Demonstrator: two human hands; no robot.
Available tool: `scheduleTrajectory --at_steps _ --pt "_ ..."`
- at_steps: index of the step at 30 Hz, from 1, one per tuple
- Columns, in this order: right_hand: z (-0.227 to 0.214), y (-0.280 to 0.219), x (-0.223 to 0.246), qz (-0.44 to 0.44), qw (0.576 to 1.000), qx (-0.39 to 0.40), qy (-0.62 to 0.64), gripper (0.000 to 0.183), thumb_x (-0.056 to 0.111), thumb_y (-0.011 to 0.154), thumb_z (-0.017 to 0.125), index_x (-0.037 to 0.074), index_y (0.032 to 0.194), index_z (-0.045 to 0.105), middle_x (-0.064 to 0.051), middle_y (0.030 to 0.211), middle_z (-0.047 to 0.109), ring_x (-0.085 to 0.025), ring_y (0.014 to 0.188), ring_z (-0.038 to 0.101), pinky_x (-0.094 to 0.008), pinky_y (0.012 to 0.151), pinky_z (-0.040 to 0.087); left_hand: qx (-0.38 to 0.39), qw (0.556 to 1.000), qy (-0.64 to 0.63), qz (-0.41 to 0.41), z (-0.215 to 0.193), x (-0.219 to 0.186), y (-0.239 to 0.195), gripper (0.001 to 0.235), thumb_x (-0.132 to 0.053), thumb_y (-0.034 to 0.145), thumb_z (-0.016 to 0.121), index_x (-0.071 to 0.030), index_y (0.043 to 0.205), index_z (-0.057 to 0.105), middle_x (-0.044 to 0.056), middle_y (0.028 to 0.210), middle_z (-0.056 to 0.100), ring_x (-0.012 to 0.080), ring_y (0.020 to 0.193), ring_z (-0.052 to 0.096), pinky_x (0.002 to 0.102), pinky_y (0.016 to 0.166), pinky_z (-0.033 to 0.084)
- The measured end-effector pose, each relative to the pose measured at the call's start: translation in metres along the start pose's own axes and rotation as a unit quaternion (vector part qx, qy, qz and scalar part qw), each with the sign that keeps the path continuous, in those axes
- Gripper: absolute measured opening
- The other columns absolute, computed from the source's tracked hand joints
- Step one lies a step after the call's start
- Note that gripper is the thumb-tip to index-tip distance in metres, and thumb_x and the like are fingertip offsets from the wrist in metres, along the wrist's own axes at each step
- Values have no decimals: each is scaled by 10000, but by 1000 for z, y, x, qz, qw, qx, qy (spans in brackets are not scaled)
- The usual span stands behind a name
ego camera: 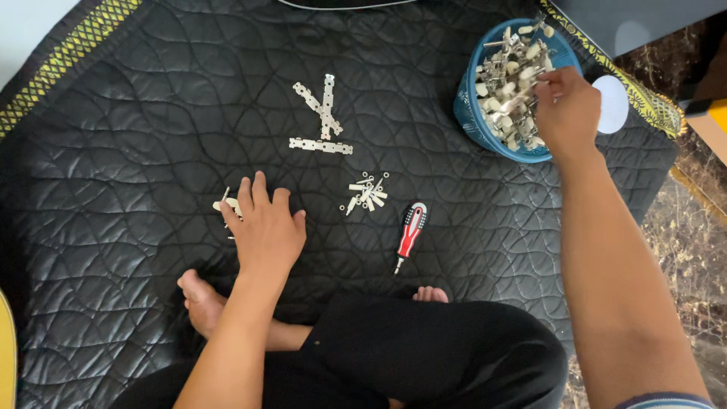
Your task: The person assembles small metal mechanical parts using a screwdriver. They insert white plastic knobs into metal frames and tighten screws to secure them. The person handles multiple small components and a basket of parts is visible nearby.
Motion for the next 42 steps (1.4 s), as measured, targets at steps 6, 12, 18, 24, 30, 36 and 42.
scheduleTrajectory --at_steps 6,12,18,24,30,36,42 --pt "-65 -20 37 -127 982 -120 68 68 -51 1137 605 -82 1182 646 -220 1023 710 -327 916 682 -440 770 557 8 1000 -15 -2 1 -3 1 383 -386 828 704 -166 1142 682 177 1541 464 390 1452 359 688 1089 287" --pt "-110 -47 86 -54 968 -169 176 33 -33 1095 571 -11 1105 549 -193 1041 680 -265 1020 740 -337 864 562 -32 972 -217 86 -36 -39 0 380 -341 853 714 -134 1171 697 232 1425 532 460 1314 467 588 1057 368" --pt "-97 -100 172 55 857 -31 511 149 -44 1076 537 103 1070 563 -38 968 649 -99 880 628 -223 873 539 66 833 -523 169 -98 -97 -30 411 -300 1013 511 -70 1348 573 117 1416 588 254 1341 535 382 1123 393" --pt "-70 -146 229 145 704 -7 695 135 66 941 672 22 1023 574 -113 865 693 -211 850 745 -377 841 668 165 639 -740 128 -125 -98 -49 407 -255 1003 587 -123 1388 591 65 1048 763 179 1064 714 417 1001 530" --pt "-60 -148 262 129 687 -8 715 153 91 933 667 56 1034 558 -182 974 684 -255 933 721 -389 871 631 82 650 -749 103 -142 -67 -44 321 -137 914 732 -61 1224 697 55 840 732 82 778 654 283 778 581" --pt "-40 -155 245 116 703 -15 702 180 130 928 664 33 1054 578 -263 1061 666 -319 1004 726 -386 897 618 52 667 -737 99 -153 -60 -39 301 -112 888 755 -66 1185 728 72 887 721 128 837 700 305 799 616" --pt "-32 -157 225 119 722 -3 681 185 130 937 611 1 1068 589 -292 1106 663 -309 1025 717 -384 921 599 46 679 -726 97 -150 -63 -36 276 -99 897 749 -40 1165 721 86 902 713 139 840 692 301 776 622"
Point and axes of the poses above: each hand's wrist, its own y-axis towards the middle knuckle, its own z-axis out of the palm, x = y × z, the point moved 10 cm from there along y, towards the middle knuckle
